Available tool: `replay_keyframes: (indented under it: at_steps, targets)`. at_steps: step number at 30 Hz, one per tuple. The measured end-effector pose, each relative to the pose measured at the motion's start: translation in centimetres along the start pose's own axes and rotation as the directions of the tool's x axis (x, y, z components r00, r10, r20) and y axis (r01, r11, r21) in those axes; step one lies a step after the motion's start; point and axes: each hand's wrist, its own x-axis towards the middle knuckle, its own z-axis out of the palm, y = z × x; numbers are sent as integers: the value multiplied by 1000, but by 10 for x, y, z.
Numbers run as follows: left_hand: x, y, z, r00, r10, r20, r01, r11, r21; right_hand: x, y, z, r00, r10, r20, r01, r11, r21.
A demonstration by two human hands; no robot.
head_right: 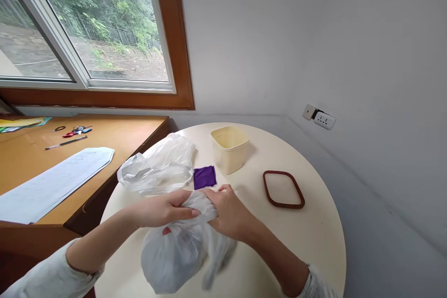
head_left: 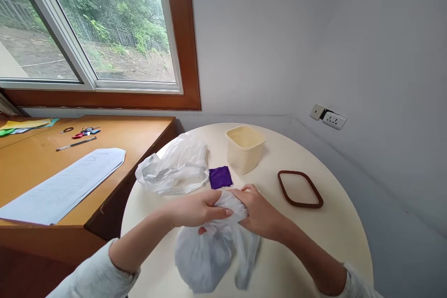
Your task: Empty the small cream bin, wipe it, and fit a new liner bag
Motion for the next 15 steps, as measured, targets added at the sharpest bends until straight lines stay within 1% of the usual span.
replay_keyframes:
  at_steps: [2, 4, 5, 6, 7, 8, 9, 10, 11, 12, 13, 14, 15]
  targets:
    - [-7, 0, -7, 1000, 15, 5, -15, 999, 34, -1, 17, -6, 997, 56, 52, -55, 998, -20]
    - [-15, 0, -13, 994, 104, 40, -107, 988, 110, -6, 31, -20, 982, 125, 141, -130, 991, 26]
    - [-18, 0, -14, 986, 146, 83, -159, 968, 192, -8, 35, -28, 972, 155, 176, -170, 983, 72]
    - [-20, 1, -15, 976, 175, 128, -206, 932, 299, -11, 38, -37, 962, 182, 204, -210, 970, 125]
    - [-21, 1, -14, 970, 186, 155, -235, 876, 421, -14, 38, -45, 951, 217, 220, -259, 948, 184]
    - [-20, 2, -12, 973, 183, 144, -232, 804, 548, -16, 37, -52, 938, 256, 233, -312, 917, 249]
    - [-18, 2, -9, 980, 178, 93, -195, 723, 662, -20, 35, -57, 922, 292, 253, -365, 875, 319]
    - [-15, 2, -5, 982, 188, 14, -134, 646, 751, -23, 32, -60, 905, 319, 283, -413, 821, 394]
    - [-11, 0, -1, 973, 218, -76, -67, 582, 810, -27, 29, -59, 888, 324, 326, -449, 760, 469]
    - [-6, -1, 2, 952, 264, -155, -11, 536, 844, -30, 25, -55, 876, 305, 374, -473, 695, 542]
    - [-1, -4, 5, 921, 323, -219, 26, 510, 860, -34, 20, -48, 867, 265, 421, -487, 628, 607]
    - [3, -6, 7, 880, 390, -270, 42, 504, 863, -37, 16, -37, 859, 212, 466, -498, 560, 662]
    - [7, -8, 9, 832, 453, -320, 44, 521, 853, -39, 11, -23, 846, 151, 511, -513, 491, 704]
